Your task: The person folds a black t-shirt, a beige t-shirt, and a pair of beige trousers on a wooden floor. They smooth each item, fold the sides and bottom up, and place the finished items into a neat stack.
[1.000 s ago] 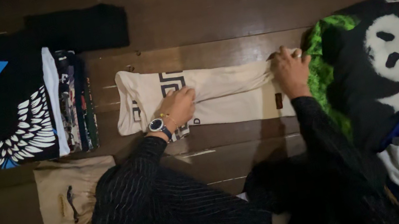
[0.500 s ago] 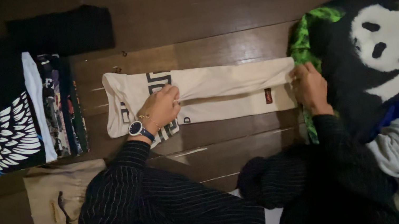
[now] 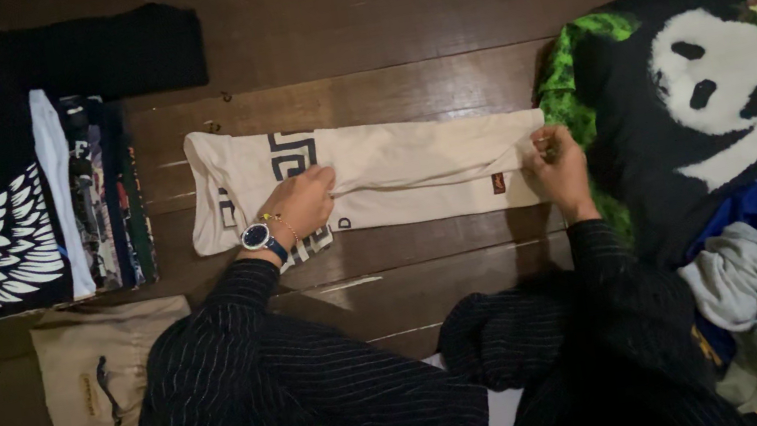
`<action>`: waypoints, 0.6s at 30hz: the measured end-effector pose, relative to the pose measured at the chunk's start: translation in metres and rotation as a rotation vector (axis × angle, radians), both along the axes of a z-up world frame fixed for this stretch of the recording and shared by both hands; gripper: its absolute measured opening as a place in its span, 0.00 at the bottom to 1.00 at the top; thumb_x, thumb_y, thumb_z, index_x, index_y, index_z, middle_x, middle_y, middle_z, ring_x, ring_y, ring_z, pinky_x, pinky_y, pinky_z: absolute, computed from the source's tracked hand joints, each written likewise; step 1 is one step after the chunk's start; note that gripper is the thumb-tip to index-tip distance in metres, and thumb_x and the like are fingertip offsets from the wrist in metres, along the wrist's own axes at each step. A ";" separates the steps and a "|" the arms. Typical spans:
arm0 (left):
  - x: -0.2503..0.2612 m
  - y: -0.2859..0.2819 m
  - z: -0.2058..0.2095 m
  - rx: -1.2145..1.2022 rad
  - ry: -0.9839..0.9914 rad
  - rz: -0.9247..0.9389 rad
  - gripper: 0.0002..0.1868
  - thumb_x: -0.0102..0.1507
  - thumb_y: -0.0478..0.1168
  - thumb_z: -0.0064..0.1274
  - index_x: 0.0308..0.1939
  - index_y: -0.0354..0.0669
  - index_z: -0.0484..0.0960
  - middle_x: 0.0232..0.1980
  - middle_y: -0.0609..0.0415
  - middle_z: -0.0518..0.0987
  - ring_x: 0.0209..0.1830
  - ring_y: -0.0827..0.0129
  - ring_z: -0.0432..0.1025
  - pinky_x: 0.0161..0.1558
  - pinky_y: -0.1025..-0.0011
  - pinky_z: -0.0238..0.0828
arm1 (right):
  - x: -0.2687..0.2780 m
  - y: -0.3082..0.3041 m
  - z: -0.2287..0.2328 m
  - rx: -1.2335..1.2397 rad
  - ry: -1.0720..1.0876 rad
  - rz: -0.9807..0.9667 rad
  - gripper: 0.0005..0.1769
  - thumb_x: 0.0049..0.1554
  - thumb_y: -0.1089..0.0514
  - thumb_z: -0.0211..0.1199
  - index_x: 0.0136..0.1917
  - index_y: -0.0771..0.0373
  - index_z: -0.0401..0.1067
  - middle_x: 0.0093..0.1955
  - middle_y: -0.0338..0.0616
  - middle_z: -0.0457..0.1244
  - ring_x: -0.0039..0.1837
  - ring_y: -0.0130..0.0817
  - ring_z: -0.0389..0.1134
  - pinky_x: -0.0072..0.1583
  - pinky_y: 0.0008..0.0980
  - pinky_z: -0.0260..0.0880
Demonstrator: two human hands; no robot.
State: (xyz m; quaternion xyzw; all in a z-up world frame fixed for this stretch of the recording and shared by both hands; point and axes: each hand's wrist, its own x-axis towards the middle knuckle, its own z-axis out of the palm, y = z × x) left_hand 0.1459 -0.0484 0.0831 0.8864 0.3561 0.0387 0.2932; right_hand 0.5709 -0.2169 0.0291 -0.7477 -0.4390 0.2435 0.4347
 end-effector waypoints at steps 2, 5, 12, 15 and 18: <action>0.000 0.001 0.002 -0.023 0.010 0.006 0.06 0.62 0.36 0.46 0.43 0.41 0.73 0.45 0.42 0.78 0.43 0.42 0.75 0.45 0.50 0.72 | 0.004 -0.002 0.001 0.077 0.001 0.007 0.12 0.57 0.69 0.61 0.55 0.67 0.67 0.50 0.46 0.65 0.52 0.30 0.67 0.54 0.34 0.70; -0.005 0.001 0.002 -0.076 -0.001 0.004 0.08 0.62 0.38 0.48 0.43 0.41 0.76 0.44 0.42 0.79 0.42 0.44 0.76 0.45 0.52 0.73 | 0.017 -0.014 -0.001 -0.001 -0.046 0.001 0.12 0.54 0.71 0.59 0.53 0.68 0.66 0.50 0.48 0.66 0.53 0.35 0.67 0.56 0.35 0.69; -0.050 0.018 -0.015 -0.302 -0.062 0.282 0.13 0.61 0.43 0.51 0.45 0.42 0.85 0.41 0.46 0.85 0.41 0.54 0.82 0.47 0.60 0.78 | 0.025 -0.022 -0.021 -0.416 -0.301 -0.172 0.24 0.66 0.46 0.63 0.58 0.72 0.72 0.54 0.70 0.68 0.59 0.63 0.69 0.59 0.48 0.68; -0.097 0.037 -0.033 -0.232 0.174 0.574 0.15 0.63 0.46 0.56 0.47 0.41 0.86 0.51 0.41 0.84 0.49 0.49 0.79 0.53 0.58 0.76 | 0.023 -0.016 -0.023 -0.594 -0.265 -0.170 0.39 0.66 0.31 0.60 0.58 0.75 0.73 0.54 0.73 0.67 0.59 0.65 0.68 0.60 0.52 0.66; -0.132 0.041 -0.060 0.059 0.444 0.686 0.24 0.59 0.50 0.63 0.50 0.35 0.83 0.58 0.32 0.77 0.58 0.39 0.71 0.59 0.53 0.67 | 0.014 -0.013 -0.024 -0.671 -0.370 -0.042 0.38 0.54 0.35 0.69 0.49 0.78 0.75 0.50 0.73 0.68 0.56 0.63 0.71 0.59 0.51 0.70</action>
